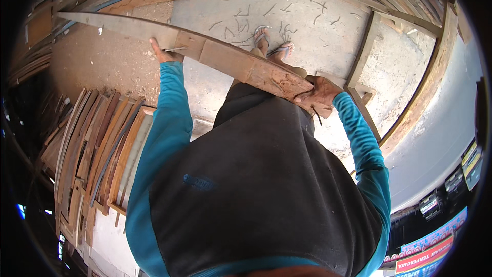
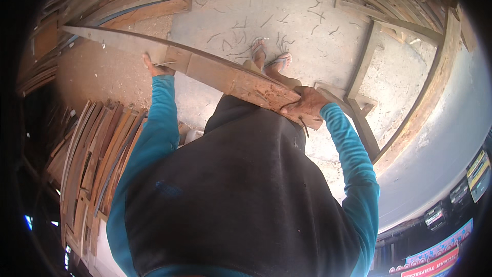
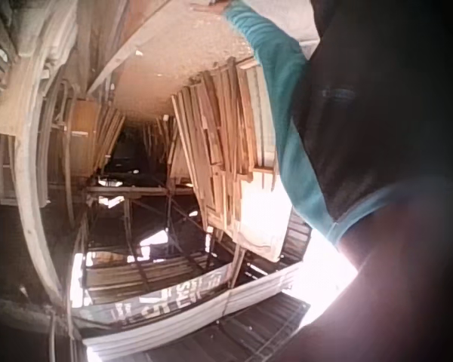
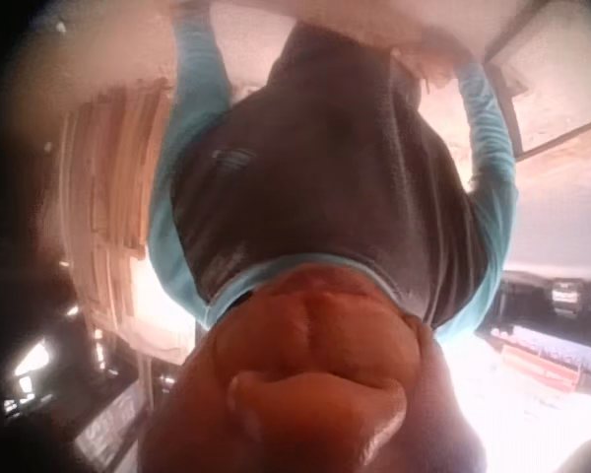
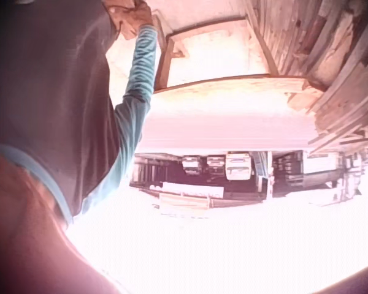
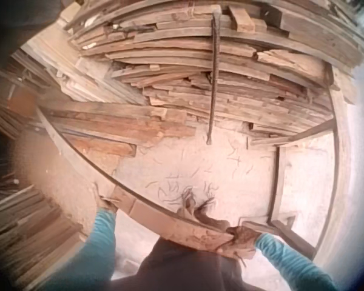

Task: The person processes a long piece of wood by hammering it, using a tool to pull out nails, and using a long metal bar to pry off smaller pieces of wood.

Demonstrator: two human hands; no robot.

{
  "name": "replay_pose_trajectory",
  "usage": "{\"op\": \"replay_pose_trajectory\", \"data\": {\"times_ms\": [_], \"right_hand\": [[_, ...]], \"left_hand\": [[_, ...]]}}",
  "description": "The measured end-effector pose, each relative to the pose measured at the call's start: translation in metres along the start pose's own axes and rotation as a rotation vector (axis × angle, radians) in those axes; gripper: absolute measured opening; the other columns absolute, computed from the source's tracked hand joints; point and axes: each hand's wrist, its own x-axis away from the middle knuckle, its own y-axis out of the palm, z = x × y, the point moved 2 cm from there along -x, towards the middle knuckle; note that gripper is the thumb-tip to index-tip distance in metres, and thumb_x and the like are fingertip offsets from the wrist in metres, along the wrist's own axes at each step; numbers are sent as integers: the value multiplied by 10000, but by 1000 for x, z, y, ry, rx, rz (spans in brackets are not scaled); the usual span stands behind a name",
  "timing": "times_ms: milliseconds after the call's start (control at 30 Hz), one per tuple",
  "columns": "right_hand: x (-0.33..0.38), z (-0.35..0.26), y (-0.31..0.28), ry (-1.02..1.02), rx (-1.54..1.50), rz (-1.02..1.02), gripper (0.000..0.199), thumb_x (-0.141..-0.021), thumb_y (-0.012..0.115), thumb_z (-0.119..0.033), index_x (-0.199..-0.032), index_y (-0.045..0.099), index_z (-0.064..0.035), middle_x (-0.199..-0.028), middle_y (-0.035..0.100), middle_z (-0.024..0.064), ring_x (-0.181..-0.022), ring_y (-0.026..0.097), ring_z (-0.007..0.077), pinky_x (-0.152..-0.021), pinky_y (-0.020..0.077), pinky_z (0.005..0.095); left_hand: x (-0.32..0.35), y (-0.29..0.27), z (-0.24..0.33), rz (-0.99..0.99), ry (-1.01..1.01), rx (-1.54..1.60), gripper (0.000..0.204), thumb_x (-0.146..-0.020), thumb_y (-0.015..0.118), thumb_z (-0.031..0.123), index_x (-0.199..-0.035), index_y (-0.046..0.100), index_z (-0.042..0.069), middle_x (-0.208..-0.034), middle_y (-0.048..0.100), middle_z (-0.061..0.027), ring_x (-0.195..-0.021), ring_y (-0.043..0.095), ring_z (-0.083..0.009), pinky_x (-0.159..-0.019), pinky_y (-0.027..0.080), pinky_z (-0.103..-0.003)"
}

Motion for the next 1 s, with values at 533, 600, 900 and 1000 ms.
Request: {"op": "replay_pose_trajectory", "data": {"times_ms": [533,600,900,1000], "right_hand": [[79,45,-56,-170,88,52,934,-692,800,-625,-1244,574,93,-1163,665,246,-1107,635,378,-967,510,422],[100,67,-75,-131,80,36,984,-704,783,-651,-1306,538,88,-1220,636,258,-1152,614,379,-996,501,420],[221,174,-161,-218,121,67,907,-711,797,-627,-1240,578,77,-1125,676,244,-1069,650,367,-950,514,399],[290,202,-214,-148,132,74,887,-694,828,-593,-1226,589,75,-1091,688,238,-1056,657,364,-942,523,396]], "left_hand": [[17,40,-23,-3,260,-48,709,-857,589,553,-1383,508,85,-1393,544,-152,-1216,554,-363,-1004,460,-535],[57,76,-37,99,133,-141,706,-857,523,608,-1357,556,111,-1385,556,-126,-1255,527,-359,-1004,454,-571],[168,177,-108,-40,170,-102,699,-881,510,613,-1359,545,104,-1383,563,-121,-1217,565,-343,-1008,476,-540],[233,232,-133,2,130,-135,708,-888,497,612,-1357,548,85,-1371,574,-127,-1216,573,-335,-1015,486,-522]]}}
